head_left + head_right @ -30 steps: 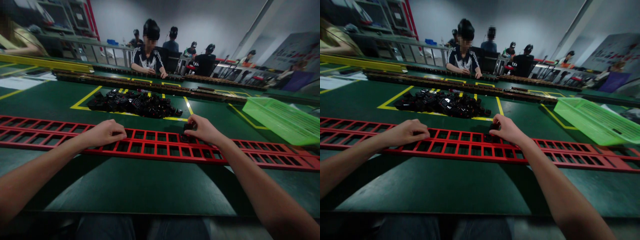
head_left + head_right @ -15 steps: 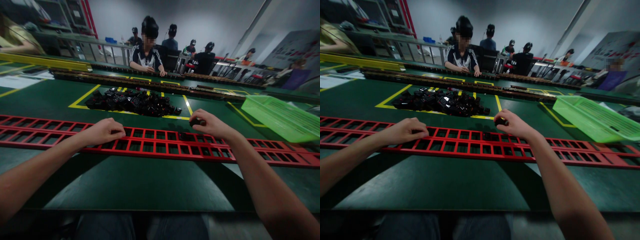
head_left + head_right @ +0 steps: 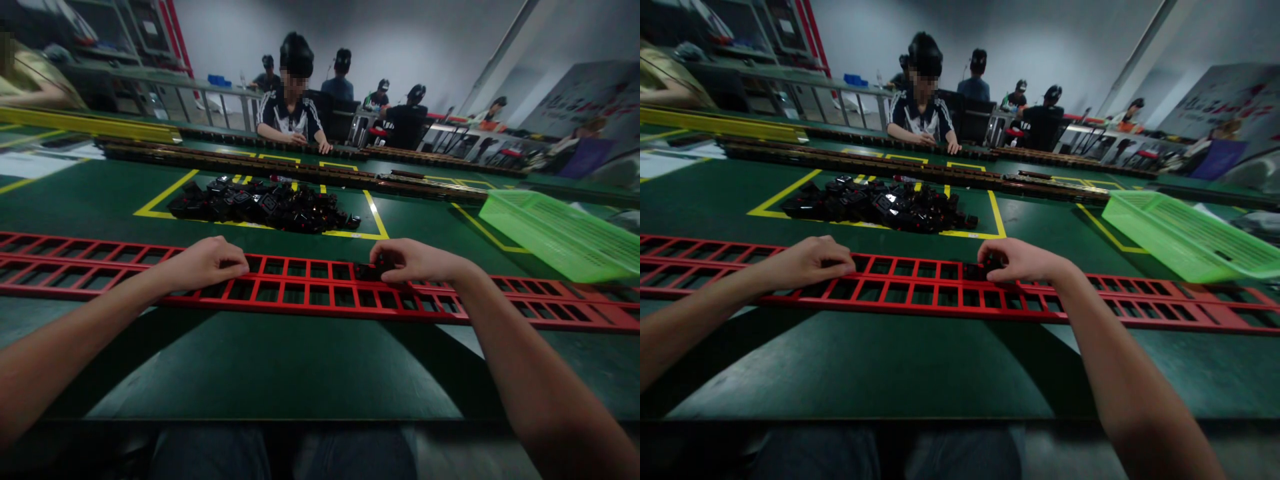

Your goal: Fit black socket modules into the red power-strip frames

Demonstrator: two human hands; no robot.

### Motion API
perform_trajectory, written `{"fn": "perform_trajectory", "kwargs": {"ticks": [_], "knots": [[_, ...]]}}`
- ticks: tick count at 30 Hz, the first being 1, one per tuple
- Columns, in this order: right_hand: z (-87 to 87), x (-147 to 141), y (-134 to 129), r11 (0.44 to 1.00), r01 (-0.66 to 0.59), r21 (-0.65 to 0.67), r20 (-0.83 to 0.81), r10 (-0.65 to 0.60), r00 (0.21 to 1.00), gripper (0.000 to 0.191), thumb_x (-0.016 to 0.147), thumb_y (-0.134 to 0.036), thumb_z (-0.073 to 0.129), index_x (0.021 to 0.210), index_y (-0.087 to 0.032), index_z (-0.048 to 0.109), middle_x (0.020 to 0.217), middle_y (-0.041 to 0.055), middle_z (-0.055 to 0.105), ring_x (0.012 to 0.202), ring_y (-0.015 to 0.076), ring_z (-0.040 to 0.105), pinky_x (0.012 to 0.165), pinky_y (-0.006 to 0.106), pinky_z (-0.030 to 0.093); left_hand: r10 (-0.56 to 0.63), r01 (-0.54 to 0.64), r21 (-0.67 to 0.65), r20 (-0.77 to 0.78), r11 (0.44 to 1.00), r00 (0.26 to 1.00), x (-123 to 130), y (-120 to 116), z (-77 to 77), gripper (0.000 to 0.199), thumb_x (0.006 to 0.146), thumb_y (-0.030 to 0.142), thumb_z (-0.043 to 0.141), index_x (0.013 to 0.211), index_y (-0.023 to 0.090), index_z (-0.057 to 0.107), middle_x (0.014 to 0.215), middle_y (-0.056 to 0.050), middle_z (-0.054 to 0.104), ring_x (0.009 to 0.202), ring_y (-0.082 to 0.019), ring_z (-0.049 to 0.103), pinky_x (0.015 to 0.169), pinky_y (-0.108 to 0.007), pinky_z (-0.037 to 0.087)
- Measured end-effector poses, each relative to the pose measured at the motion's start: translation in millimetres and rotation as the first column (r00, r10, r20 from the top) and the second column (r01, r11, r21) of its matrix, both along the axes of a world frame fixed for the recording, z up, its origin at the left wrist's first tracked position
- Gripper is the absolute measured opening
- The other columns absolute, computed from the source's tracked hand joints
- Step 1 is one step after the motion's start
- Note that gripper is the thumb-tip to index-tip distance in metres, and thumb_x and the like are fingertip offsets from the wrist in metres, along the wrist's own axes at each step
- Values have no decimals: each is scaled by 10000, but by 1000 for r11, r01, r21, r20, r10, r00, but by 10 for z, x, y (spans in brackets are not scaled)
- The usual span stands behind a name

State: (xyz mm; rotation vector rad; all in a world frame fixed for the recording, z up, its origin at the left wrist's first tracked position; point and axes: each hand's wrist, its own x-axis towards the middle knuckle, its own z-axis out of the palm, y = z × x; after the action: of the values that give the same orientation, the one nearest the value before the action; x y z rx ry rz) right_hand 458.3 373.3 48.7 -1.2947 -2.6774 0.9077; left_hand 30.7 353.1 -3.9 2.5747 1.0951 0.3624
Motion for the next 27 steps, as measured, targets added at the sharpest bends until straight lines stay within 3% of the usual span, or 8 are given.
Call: {"fn": "perform_trajectory", "kwargs": {"ticks": [9, 16, 21, 27], "knots": [[18, -39, -35, 999, -35, 37, 59, 33, 998, 296, 745, -291, 669, 1015, -193, 601, 1006, 60, 656, 860, 220, 604, 763, 349, 466, -15, 15, 19, 12, 1000, 1000, -13, 12, -21, 326, 950, 397, 509, 782, 179, 684, 737, 2, 673, 658, -123, 583, 750, -293, 368], [4, -68, -59, 993, -33, 115, 93, 22, 995, 263, 736, -267, 669, 981, -201, 598, 1020, 70, 655, 898, 231, 603, 801, 361, 479, -12, 12, 11, -2, 1000, 1000, -13, 16, -21, 330, 948, 397, 506, 779, 180, 688, 739, -6, 676, 655, -123, 579, 756, -299, 373], [40, -49, -63, 993, -34, 117, 77, 25, 997, 375, 791, -393, 660, 1103, -193, 607, 1107, 96, 650, 928, 243, 607, 794, 371, 488, 4, -4, 2, 3, 1000, 1000, -1, 0, -2, 331, 942, 395, 510, 765, 177, 685, 734, -11, 671, 659, -127, 577, 743, -297, 375], [8, 32, 29, 979, 6, 202, 49, -17, 999, 299, 867, -408, 531, 1015, -172, 637, 965, 89, 671, 853, 224, 607, 769, 363, 468, -8, 7, 23, 15, 1000, 1000, -13, 7, -21, 313, 944, 387, 519, 787, 184, 698, 742, -7, 677, 668, -129, 582, 745, -300, 372]]}}
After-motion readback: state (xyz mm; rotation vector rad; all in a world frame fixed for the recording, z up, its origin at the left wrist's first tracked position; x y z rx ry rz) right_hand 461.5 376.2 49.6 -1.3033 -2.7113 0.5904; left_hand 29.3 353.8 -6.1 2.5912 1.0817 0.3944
